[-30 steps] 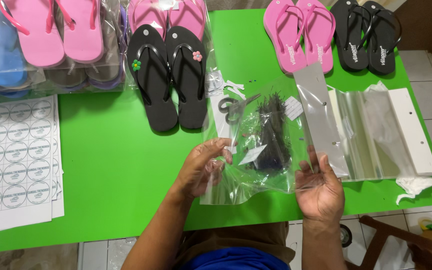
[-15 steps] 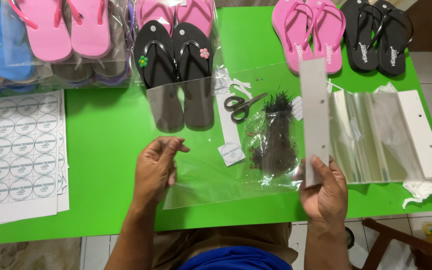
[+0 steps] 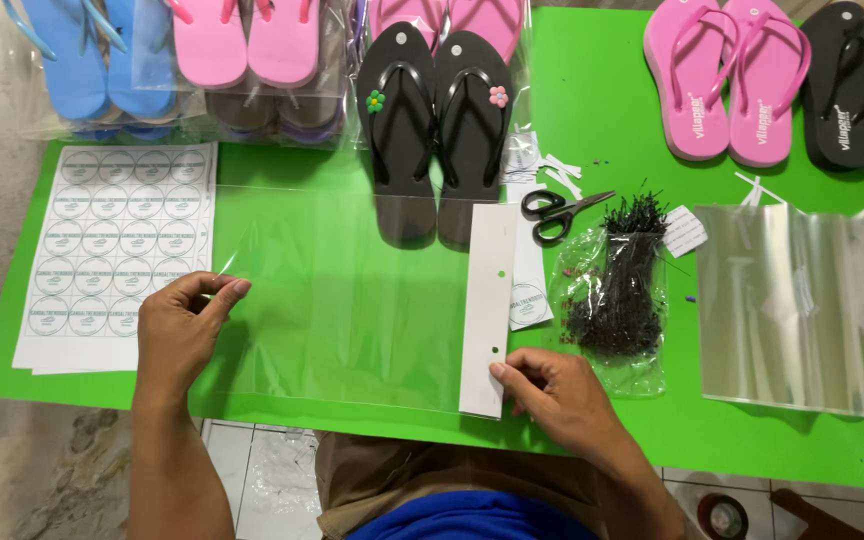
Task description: The person attaches a plastic tie to a pair of black flip-flops, places them into a clear plastic bag with a cardboard insert, and seals the package. The person then repeats the process with another pair of black flip-flops.
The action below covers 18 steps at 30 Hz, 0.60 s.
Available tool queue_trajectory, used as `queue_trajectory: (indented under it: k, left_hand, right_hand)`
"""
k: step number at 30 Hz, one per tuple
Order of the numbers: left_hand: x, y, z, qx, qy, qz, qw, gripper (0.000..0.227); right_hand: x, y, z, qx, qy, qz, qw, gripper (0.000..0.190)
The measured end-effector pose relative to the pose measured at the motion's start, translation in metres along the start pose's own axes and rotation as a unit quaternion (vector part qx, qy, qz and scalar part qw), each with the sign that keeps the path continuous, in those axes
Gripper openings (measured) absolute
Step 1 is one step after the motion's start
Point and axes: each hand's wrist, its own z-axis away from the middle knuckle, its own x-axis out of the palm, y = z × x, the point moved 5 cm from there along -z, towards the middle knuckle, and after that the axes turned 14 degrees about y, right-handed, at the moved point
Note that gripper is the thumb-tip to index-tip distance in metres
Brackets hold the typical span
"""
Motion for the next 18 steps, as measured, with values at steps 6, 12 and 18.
queue_trajectory:
  k: [6,12,18]
  left_hand:
    - [0.029,0.024,0.035,0.208,0.115,-0.140,0.961,0.050]
    - [0.114,0.051,0.095,0.339,-0.058,-0.141,0.928,0.064]
    - [0.133,0.041,0.096,0.333,-0.107,-0.213,0.912,0.072]
  right_hand:
    - [0.028,-0.022,-0.005,-0.034,-0.002,0.161,0.986,0.032]
    - [0.031,-0.021,-0.009,-0.090,0.024,0.199,0.976,0.033]
    - [0.030,-0.014,-0.010,-0.106,0.048,0.213,0.970,0.032]
